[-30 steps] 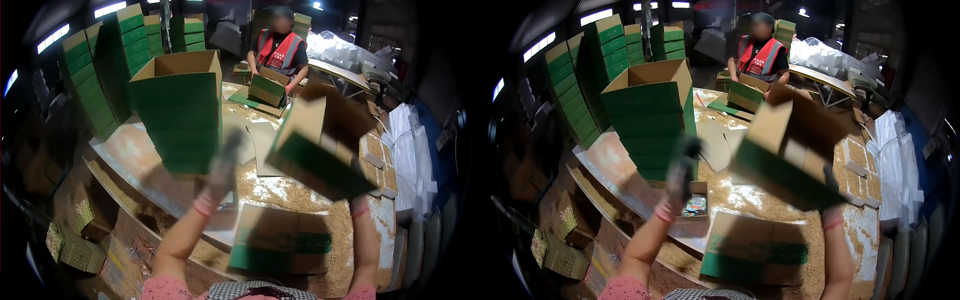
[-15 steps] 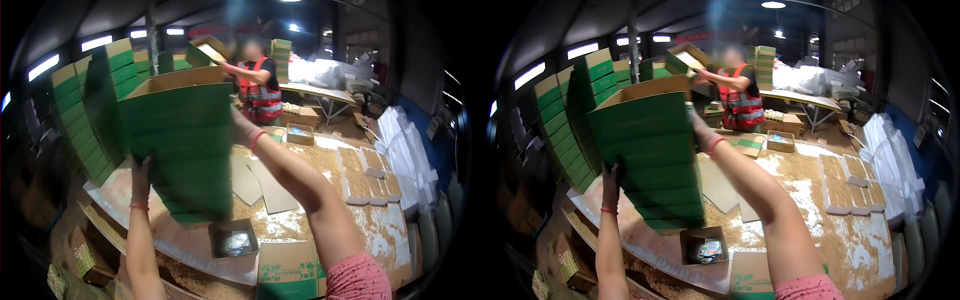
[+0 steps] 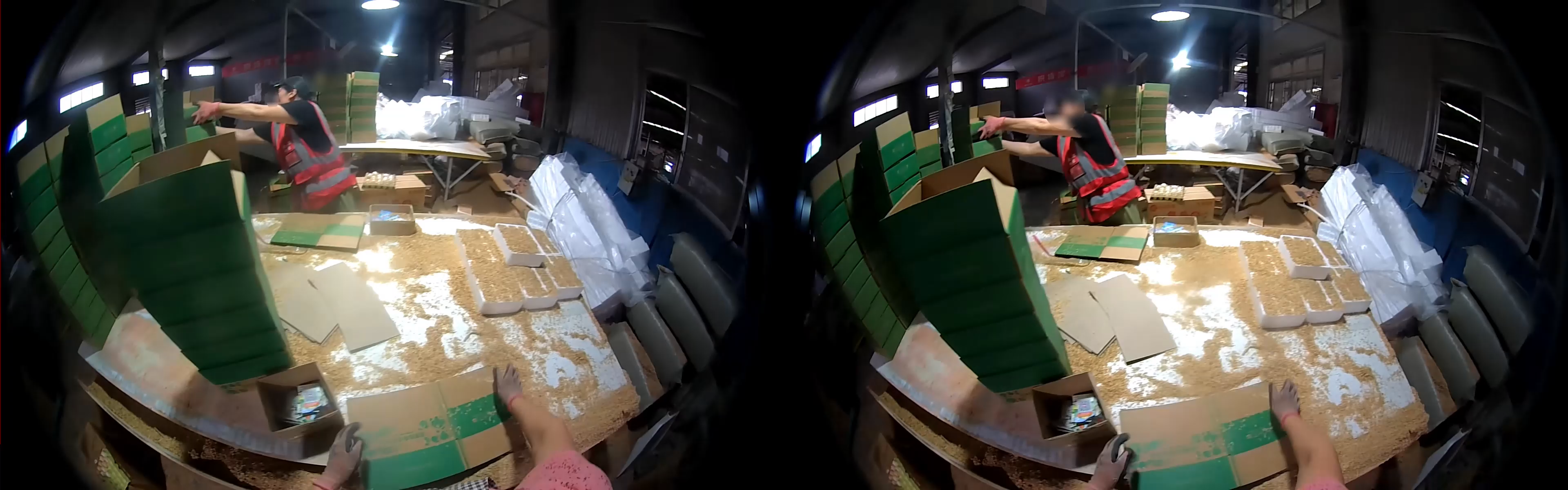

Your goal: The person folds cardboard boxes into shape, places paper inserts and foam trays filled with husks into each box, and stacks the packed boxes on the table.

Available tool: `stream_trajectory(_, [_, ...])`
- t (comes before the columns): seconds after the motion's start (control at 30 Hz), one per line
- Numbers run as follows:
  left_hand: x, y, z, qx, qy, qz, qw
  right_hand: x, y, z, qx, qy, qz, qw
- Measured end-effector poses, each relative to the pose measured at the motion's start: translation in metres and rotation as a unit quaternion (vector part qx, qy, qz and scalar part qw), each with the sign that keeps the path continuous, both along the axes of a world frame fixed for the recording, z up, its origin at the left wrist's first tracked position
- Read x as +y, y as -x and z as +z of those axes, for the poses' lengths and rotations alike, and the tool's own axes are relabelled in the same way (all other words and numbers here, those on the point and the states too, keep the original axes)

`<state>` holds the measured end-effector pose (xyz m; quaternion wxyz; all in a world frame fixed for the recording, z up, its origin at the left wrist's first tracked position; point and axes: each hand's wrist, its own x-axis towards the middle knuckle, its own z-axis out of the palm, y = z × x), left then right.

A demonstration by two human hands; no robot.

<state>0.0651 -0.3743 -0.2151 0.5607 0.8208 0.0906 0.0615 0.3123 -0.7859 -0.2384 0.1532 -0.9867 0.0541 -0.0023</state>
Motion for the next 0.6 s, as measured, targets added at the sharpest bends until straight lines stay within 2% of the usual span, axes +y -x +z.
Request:
stream_trajectory(0.03, [-0.015, -0.011, -0.057, 0.035, -0.037, 0.110, 0.993, -0.033, 0.002, -0.033, 0.069, 0.061, 0.093, 0.991])
stream_trajectory(0.07, [-0.025, -0.026, -0.060, 0.035, -0.038, 0.106, 0.993, -0.033, 0.015, -0.032, 0.005, 0.057, 0.110, 0.992])
stream_trajectory(0.1, [-0.037, -0.036, -0.062, 0.107, -0.082, 0.155, 0.979, -0.026, 0.035, -0.036, -0.056, 0.053, 0.125, 0.989])
stream_trajectory(0.13, [-0.049, -0.040, -0.060, 0.180, -0.125, 0.203, 0.954, -0.019, 0.043, -0.033, -0.051, 0.052, 0.122, 0.990])
stream_trajectory(0.2, [-0.068, -0.035, -0.040, 0.168, -0.118, 0.204, 0.957, -0.011, 0.050, -0.006, -0.024, -0.159, 0.049, 0.986])
stream_trajectory(0.23, [-0.073, -0.030, -0.035, 0.145, -0.108, 0.212, 0.960, -0.017, 0.050, 0.005, -0.017, -0.159, 0.049, 0.986])
stream_trajectory(0.3, [-0.079, -0.022, -0.024, -0.008, 0.134, 0.212, 0.968, -0.021, 0.035, 0.036, -0.117, -0.303, 0.037, 0.945])
stream_trajectory(0.37, [-0.094, -0.019, 0.041, -0.165, 0.280, 0.208, 0.922, -0.018, 0.021, 0.098, -0.170, -0.449, 0.032, 0.876])
stream_trajectory(0.4, [-0.093, -0.026, 0.070, -0.219, 0.169, 0.213, 0.937, -0.021, 0.005, 0.112, -0.200, -0.450, 0.060, 0.868])
stream_trajectory(0.43, [-0.093, -0.034, 0.084, -0.244, 0.035, 0.275, 0.929, -0.024, -0.004, 0.121, -0.225, -0.450, 0.086, 0.860])
stream_trajectory(0.47, [-0.100, -0.036, 0.118, -0.169, 0.010, 0.354, 0.920, -0.021, -0.009, 0.138, -0.188, -0.510, 0.074, 0.836])
stream_trajectory(0.5, [-0.098, -0.039, 0.127, -0.236, -0.295, 0.387, 0.841, -0.021, -0.009, 0.146, -0.155, -0.568, 0.063, 0.806])
stream_trajectory(0.53, [-0.099, -0.041, 0.141, -0.194, -0.412, 0.402, 0.795, -0.027, -0.015, 0.123, -0.143, -0.569, 0.060, 0.808])
stream_trajectory(0.57, [-0.101, -0.043, 0.159, -0.152, -0.521, 0.418, 0.729, -0.031, -0.030, 0.090, -0.112, -0.606, 0.087, 0.782])
stream_trajectory(0.6, [-0.124, -0.048, 0.226, -0.162, -0.615, 0.222, 0.739, -0.034, -0.036, 0.068, -0.082, -0.642, 0.114, 0.753])
